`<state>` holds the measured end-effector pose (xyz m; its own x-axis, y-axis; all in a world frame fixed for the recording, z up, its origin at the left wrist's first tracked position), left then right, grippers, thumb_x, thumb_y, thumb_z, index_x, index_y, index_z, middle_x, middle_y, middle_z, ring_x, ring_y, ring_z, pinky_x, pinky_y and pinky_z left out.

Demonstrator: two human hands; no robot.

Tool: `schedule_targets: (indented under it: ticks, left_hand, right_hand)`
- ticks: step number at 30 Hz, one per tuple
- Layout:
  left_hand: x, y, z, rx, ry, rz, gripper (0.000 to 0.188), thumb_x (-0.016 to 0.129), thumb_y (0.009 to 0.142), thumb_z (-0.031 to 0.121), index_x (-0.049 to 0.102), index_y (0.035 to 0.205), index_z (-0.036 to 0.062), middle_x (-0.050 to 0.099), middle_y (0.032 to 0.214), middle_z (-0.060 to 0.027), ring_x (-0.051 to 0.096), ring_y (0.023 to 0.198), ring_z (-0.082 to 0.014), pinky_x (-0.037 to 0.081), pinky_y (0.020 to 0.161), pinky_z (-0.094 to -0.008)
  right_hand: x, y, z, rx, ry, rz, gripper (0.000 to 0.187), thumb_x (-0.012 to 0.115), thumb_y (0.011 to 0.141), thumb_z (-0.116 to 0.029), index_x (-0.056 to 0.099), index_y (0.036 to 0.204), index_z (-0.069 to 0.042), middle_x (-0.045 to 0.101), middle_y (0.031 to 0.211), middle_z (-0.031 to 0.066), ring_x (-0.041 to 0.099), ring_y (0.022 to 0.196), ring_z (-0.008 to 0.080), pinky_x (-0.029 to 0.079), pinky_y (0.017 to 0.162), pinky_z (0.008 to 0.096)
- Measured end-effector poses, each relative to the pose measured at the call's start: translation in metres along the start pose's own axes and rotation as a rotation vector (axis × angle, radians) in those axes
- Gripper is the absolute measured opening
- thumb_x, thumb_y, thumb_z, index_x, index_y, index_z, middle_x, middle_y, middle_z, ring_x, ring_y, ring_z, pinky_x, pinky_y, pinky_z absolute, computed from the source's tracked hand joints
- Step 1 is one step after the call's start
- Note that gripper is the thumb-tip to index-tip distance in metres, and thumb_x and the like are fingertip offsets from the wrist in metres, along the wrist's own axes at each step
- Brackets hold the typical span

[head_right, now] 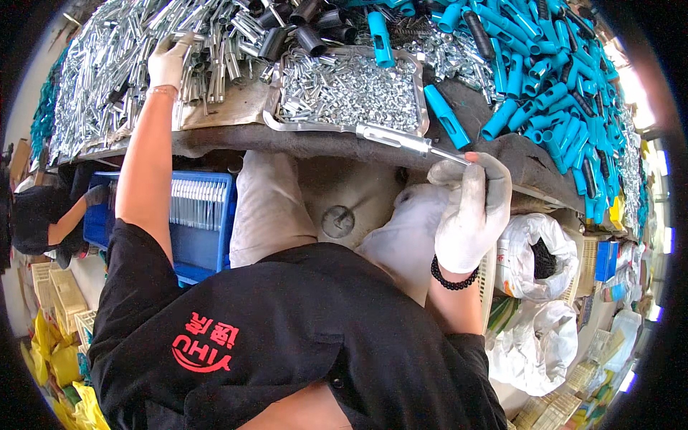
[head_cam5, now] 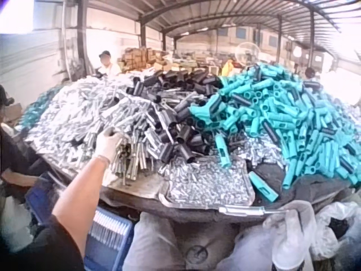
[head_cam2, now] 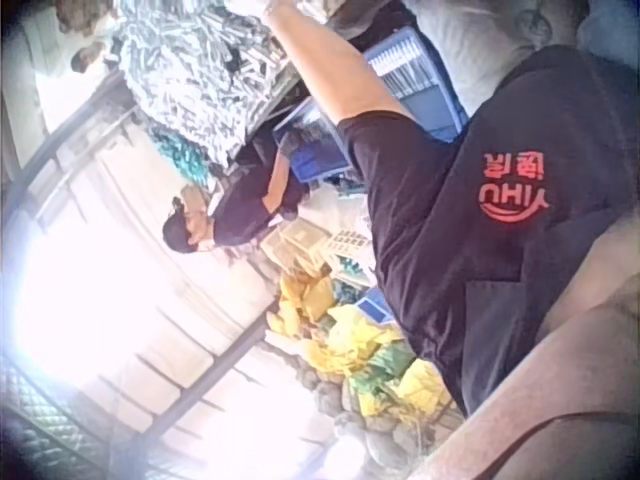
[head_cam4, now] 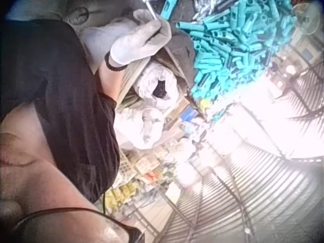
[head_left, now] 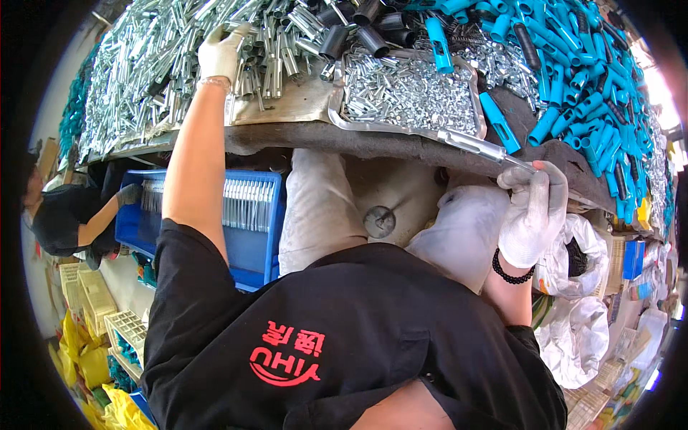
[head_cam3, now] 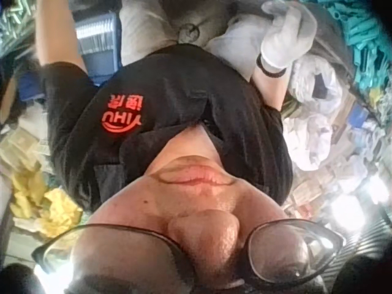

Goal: Manually assemble a spring-loaded latch or lever mechanism using metal pins, springs, and plastic housings.

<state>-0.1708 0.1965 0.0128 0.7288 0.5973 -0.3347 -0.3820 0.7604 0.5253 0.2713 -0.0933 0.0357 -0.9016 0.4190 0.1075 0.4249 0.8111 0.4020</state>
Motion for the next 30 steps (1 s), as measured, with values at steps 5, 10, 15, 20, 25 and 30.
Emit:
schedule_targets:
  ticks: [5, 10, 15, 20, 25, 30]
  left_hand:
    - [-0.003, -0.117, 0.106, 0.325, -0.155, -0.477, 0.024, 0.061, 0.095, 0.021, 0.063, 0.114, 0.0074, 0.065, 0.089, -0.0079, 0.061, 0.076, -0.0202, 0.050, 0.071, -0.0368]
    - [-0.007, -0.244, 0.153, 0.417, -0.201, -1.008, 0.038, 0.072, 0.085, 0.022, 0.058, 0.115, 0.0026, 0.061, 0.099, -0.0176, 0.061, 0.095, -0.0377, 0.049, 0.084, -0.0427]
    - [-0.016, -0.271, 0.123, 0.280, -0.149, -1.188, 0.043, 0.075, 0.084, 0.025, 0.058, 0.118, 0.0033, 0.060, 0.103, -0.0174, 0.059, 0.097, -0.0367, 0.048, 0.086, -0.0425]
    - [-0.018, -0.286, 0.113, 0.500, -0.101, -0.881, 0.042, 0.083, 0.075, 0.026, 0.067, 0.107, 0.0037, 0.059, 0.107, -0.0152, 0.057, 0.098, -0.0333, 0.048, 0.084, -0.0426]
    - [-0.019, -0.295, 0.105, 0.156, -0.236, -0.988, 0.045, 0.086, 0.072, 0.026, 0.071, 0.108, 0.0041, 0.058, 0.099, -0.0143, 0.059, 0.092, -0.0305, 0.049, 0.081, -0.0386]
    - [-0.034, -0.289, 0.091, 0.095, -0.248, -0.993, 0.040, 0.084, 0.078, 0.028, 0.070, 0.108, 0.0047, 0.060, 0.098, -0.0099, 0.060, 0.091, -0.0265, 0.049, 0.082, -0.0368]
  right_hand:
    - [-0.007, -0.006, -0.005, -0.090, 0.046, 0.035, 0.021, 0.048, 0.104, -0.014, 0.055, 0.112, 0.003, 0.068, 0.086, 0.0182, 0.066, 0.069, 0.0231, 0.056, 0.069, 0.0342]
    - [0.017, -0.016, -0.013, 0.021, -0.173, -0.281, 0.014, 0.052, 0.102, -0.008, 0.058, 0.107, 0.004, 0.070, 0.087, 0.0137, 0.069, 0.074, 0.0192, 0.056, 0.074, 0.0328]
    - [0.047, -0.011, 0.001, -0.334, -0.747, -0.897, 0.013, 0.067, 0.091, -0.017, 0.064, 0.092, -0.004, 0.066, 0.078, 0.0140, 0.066, 0.068, 0.0315, 0.053, 0.065, 0.0397]
    - [0.110, 0.060, 0.063, -0.875, -0.848, -0.660, 0.018, 0.064, 0.092, -0.020, 0.069, 0.103, -0.006, 0.069, 0.095, 0.0167, 0.064, 0.086, 0.0347, 0.053, 0.077, 0.0427]
    - [0.174, 0.102, 0.088, -0.773, -0.952, -0.851, 0.038, 0.066, 0.089, -0.025, 0.063, 0.124, -0.012, 0.070, 0.096, 0.0144, 0.064, 0.094, 0.0338, 0.052, 0.086, 0.0441]
    - [0.154, 0.104, 0.077, -0.884, -0.868, -0.740, 0.030, 0.062, 0.092, -0.017, 0.064, 0.120, -0.007, 0.066, 0.098, 0.0157, 0.063, 0.095, 0.0333, 0.052, 0.087, 0.0439]
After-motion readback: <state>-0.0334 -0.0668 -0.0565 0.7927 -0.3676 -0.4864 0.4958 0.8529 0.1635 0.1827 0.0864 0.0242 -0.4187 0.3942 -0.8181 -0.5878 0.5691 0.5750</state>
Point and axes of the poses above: each hand's wrist, its own y-axis towards the middle knuckle, its own x-axis out of the palm, z = x × y, the point moved 1 cm from there along y, towards the middle knuckle
